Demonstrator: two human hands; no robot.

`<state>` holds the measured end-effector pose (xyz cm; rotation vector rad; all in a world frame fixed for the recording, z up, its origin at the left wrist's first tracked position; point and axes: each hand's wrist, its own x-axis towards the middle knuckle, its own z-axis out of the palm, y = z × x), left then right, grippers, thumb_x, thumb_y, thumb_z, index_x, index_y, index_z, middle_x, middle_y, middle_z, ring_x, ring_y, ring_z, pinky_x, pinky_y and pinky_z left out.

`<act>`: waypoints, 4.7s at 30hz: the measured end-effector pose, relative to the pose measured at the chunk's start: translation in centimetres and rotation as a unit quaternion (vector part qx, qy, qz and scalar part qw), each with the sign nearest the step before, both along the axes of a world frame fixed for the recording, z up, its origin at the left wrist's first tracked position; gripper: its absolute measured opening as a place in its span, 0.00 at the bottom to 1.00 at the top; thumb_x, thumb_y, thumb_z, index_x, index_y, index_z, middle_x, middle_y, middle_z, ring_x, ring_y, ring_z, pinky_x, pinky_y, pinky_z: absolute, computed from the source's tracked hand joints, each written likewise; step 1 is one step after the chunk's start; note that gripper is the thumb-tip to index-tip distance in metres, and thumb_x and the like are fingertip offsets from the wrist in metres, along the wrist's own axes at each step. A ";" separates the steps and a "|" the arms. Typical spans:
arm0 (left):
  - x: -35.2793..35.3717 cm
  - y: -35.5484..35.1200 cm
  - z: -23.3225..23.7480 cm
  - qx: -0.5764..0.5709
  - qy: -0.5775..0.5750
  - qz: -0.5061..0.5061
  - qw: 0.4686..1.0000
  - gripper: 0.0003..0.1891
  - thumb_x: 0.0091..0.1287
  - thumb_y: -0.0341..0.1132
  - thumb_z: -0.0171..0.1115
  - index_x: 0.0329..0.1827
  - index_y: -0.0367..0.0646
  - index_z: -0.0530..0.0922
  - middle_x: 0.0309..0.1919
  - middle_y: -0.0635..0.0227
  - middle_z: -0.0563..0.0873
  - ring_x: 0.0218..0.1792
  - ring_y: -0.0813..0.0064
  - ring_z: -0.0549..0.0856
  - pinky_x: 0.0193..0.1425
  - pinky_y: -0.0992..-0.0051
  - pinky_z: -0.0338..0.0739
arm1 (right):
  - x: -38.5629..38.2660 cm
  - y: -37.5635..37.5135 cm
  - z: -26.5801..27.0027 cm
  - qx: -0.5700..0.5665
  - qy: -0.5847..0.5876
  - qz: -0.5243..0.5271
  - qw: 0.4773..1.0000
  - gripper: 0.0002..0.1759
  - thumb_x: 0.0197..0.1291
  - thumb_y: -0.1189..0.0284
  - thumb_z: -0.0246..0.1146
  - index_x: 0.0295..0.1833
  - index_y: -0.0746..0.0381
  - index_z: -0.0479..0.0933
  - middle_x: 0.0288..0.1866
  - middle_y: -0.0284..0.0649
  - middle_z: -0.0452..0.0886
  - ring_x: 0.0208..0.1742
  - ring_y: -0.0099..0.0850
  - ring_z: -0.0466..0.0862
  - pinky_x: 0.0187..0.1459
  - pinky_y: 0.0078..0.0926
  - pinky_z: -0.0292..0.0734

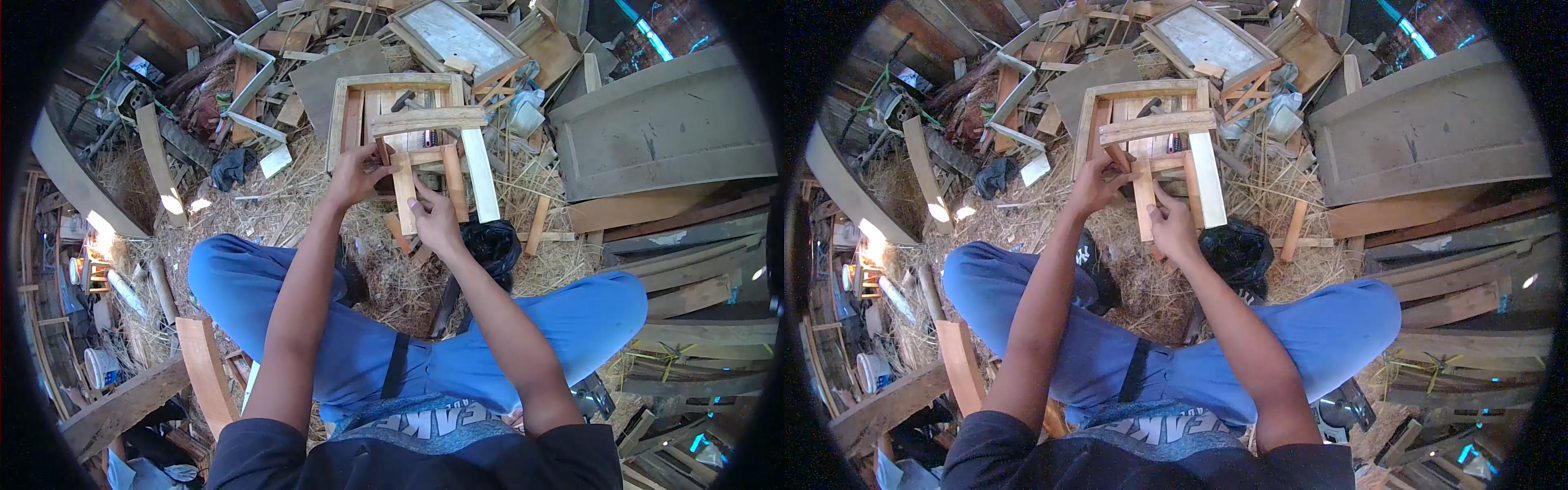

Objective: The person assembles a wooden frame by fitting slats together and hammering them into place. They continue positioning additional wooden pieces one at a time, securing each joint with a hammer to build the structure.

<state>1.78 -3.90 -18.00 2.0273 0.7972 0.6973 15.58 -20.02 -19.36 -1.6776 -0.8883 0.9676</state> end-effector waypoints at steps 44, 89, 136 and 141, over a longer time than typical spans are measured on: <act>0.9 -0.5 0.8 -0.011 0.035 0.043 0.998 0.16 0.62 0.37 0.79 0.45 0.38 0.84 0.33 0.56 0.89 0.35 0.62 0.90 0.41 0.65 0.82 | -3.7 -4.0 -2.0 -0.001 -0.026 -0.002 1.000 0.40 0.76 0.80 0.57 0.87 0.48 0.51 0.37 0.44 0.85 0.35 0.30 0.90 0.34 0.31 0.90; 1.0 -0.5 0.4 -0.054 0.013 0.045 0.997 0.17 0.63 0.35 0.77 0.53 0.42 0.86 0.36 0.58 0.91 0.38 0.66 0.91 0.45 0.67 0.83 | -2.2 -3.4 2.0 -0.033 0.040 0.027 0.998 0.40 0.73 0.78 0.62 0.86 0.52 0.56 0.24 0.40 0.83 0.17 0.24 0.80 0.19 0.27 0.77; 0.9 -0.2 0.1 0.002 0.031 0.041 0.999 0.16 0.63 0.36 0.77 0.52 0.41 0.85 0.41 0.55 0.92 0.42 0.60 0.93 0.47 0.64 0.86 | -2.9 -4.1 2.1 0.021 0.008 0.015 1.000 0.46 0.67 0.75 0.69 0.86 0.58 0.54 0.32 0.40 0.86 0.21 0.22 0.82 0.21 0.25 0.81; 0.9 -0.3 0.0 -0.002 0.008 0.039 0.999 0.16 0.63 0.36 0.77 0.51 0.40 0.85 0.40 0.54 0.91 0.42 0.59 0.93 0.47 0.64 0.86 | -2.7 -4.4 3.6 -0.038 0.053 0.016 0.998 0.47 0.64 0.74 0.71 0.86 0.58 0.55 0.41 0.45 0.87 0.26 0.25 0.83 0.31 0.27 0.82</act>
